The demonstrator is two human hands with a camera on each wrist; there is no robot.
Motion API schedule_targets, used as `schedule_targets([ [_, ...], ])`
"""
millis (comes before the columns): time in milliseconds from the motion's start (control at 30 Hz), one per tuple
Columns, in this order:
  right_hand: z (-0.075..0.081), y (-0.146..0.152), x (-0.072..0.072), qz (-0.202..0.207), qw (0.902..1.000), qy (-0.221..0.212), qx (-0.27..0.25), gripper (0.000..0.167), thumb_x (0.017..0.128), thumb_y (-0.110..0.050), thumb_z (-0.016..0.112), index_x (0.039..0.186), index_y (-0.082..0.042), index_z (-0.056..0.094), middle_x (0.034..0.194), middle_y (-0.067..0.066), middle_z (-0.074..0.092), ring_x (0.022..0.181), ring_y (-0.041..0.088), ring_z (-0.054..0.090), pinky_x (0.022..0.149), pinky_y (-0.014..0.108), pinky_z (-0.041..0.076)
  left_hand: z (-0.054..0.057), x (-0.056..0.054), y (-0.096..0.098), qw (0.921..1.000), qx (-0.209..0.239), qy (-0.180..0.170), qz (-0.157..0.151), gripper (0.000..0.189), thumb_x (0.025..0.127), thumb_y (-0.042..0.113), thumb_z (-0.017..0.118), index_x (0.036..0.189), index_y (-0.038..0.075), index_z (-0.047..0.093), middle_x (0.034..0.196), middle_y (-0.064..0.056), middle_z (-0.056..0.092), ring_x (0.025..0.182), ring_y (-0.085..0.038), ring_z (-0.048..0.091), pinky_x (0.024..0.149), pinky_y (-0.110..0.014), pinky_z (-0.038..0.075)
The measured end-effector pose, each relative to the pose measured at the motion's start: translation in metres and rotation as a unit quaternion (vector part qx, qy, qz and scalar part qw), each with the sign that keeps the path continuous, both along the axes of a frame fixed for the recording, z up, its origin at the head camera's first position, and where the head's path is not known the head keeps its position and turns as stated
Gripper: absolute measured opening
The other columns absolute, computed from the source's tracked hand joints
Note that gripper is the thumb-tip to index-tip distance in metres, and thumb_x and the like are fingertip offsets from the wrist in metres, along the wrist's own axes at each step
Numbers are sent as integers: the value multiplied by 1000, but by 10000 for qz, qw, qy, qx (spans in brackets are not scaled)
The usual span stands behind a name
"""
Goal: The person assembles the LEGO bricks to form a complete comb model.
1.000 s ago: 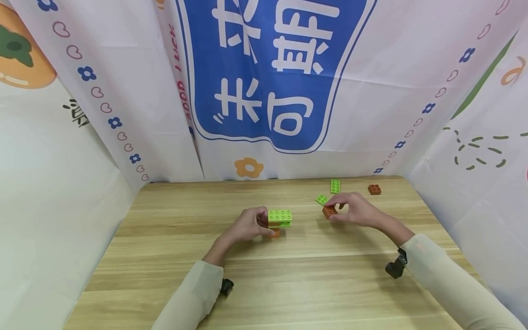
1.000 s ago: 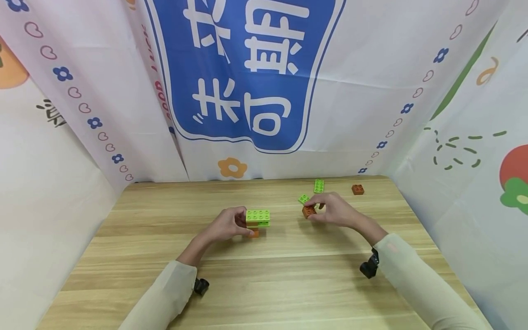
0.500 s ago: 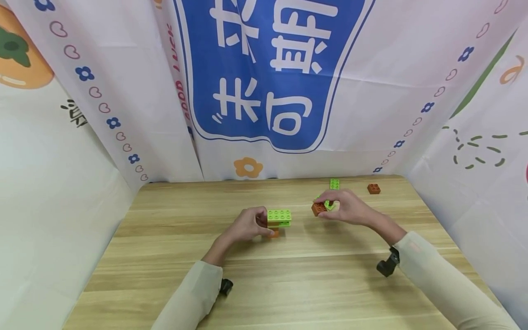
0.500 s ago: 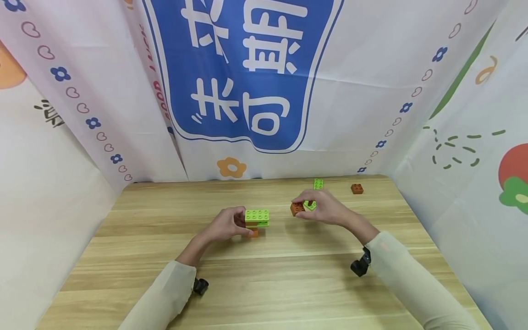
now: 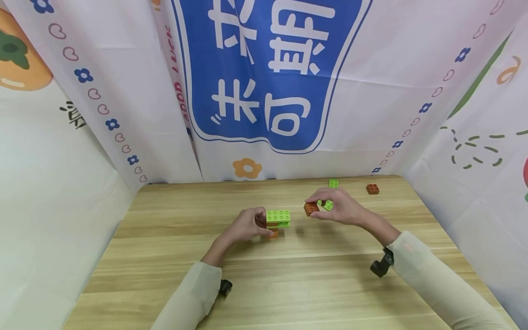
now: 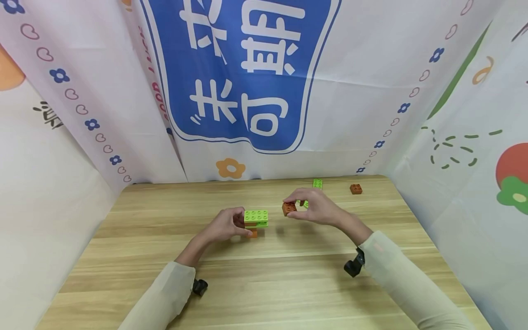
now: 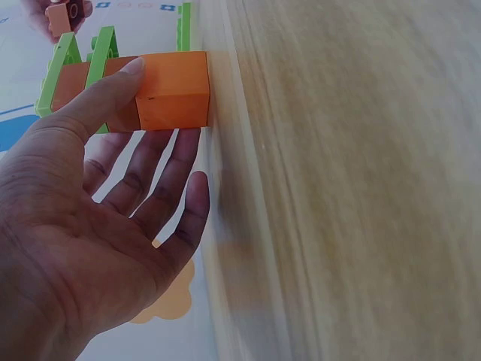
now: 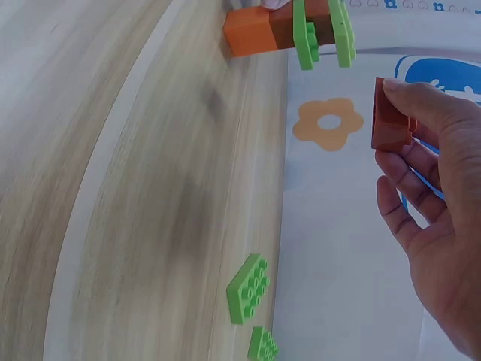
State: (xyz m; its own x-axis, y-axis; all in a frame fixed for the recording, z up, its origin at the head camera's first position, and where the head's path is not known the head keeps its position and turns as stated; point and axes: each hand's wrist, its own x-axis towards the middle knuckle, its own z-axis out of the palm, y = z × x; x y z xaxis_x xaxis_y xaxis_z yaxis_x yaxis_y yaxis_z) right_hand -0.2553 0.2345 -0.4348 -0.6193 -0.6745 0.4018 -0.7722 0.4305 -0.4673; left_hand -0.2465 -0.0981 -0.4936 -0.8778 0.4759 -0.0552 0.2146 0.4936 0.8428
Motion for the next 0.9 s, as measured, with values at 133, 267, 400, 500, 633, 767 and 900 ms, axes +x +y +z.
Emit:
schedule_targets([
  [133, 3, -7, 1, 84, 9999, -28, -65, 37, 85, -13, 91, 120, -10, 79, 112, 2, 78, 103, 19, 73, 83, 44, 62, 0, 0, -1, 10000, -16, 4, -1, 33, 83, 14, 93, 96, 11, 63, 101, -1, 73, 90, -16, 68, 82, -32, 57],
  [267, 6, -15, 3, 81, 9999, -9, -103, 36, 85, -15, 91, 119, -10, 79, 112, 1, 78, 102, 18, 73, 84, 46, 62, -1, -1, -1, 10000, -33, 31, 5, 33, 83, 13, 93, 95, 10, 63, 101, -1, 73, 90, -16, 68, 81, -31, 57],
  [400, 6, -22, 4, 112, 9998, 36, -144, 36, 85, -15, 91, 119, -10, 80, 111, 0, 79, 100, 18, 73, 84, 44, 61, -2, -2, -1, 10000, -24, -12, 12, 33, 83, 14, 93, 95, 11, 62, 101, 0, 73, 90, -15, 68, 81, -31, 57],
  [500, 7, -28, 4, 152, 9997, 15, -165, 36, 86, -17, 91, 119, -10, 79, 111, 0, 79, 99, 16, 73, 82, 40, 61, -2, -1, -1, 10000, 11, -30, 15, 33, 83, 15, 93, 95, 10, 62, 101, 0, 73, 89, -15, 68, 81, -32, 57],
  [633, 8, -36, 5, 167, 9996, -98, -184, 36, 87, -19, 90, 119, -10, 79, 111, 0, 78, 98, 14, 72, 81, 41, 61, -2, 0, -1, 10000, 59, 9, -3, 33, 82, 14, 93, 94, 10, 63, 99, -1, 73, 88, -15, 68, 81, -33, 57],
  [767, 8, -44, 4, 65, 9997, -166, -163, 36, 86, -21, 91, 119, -10, 79, 110, -1, 78, 95, 11, 71, 82, 40, 61, -1, 0, -1, 9999, 109, 53, -37, 32, 82, 13, 93, 94, 9, 63, 99, -1, 73, 88, -16, 69, 82, -34, 58],
  [900, 9, -52, 4, 7, 9997, -177, -159, 37, 86, -21, 91, 119, -9, 80, 109, -1, 79, 93, 10, 71, 81, 38, 62, -1, 1, -1, 9999, 108, 70, -62, 32, 83, 14, 93, 95, 9, 64, 99, -1, 74, 89, -16, 69, 83, -35, 58],
])
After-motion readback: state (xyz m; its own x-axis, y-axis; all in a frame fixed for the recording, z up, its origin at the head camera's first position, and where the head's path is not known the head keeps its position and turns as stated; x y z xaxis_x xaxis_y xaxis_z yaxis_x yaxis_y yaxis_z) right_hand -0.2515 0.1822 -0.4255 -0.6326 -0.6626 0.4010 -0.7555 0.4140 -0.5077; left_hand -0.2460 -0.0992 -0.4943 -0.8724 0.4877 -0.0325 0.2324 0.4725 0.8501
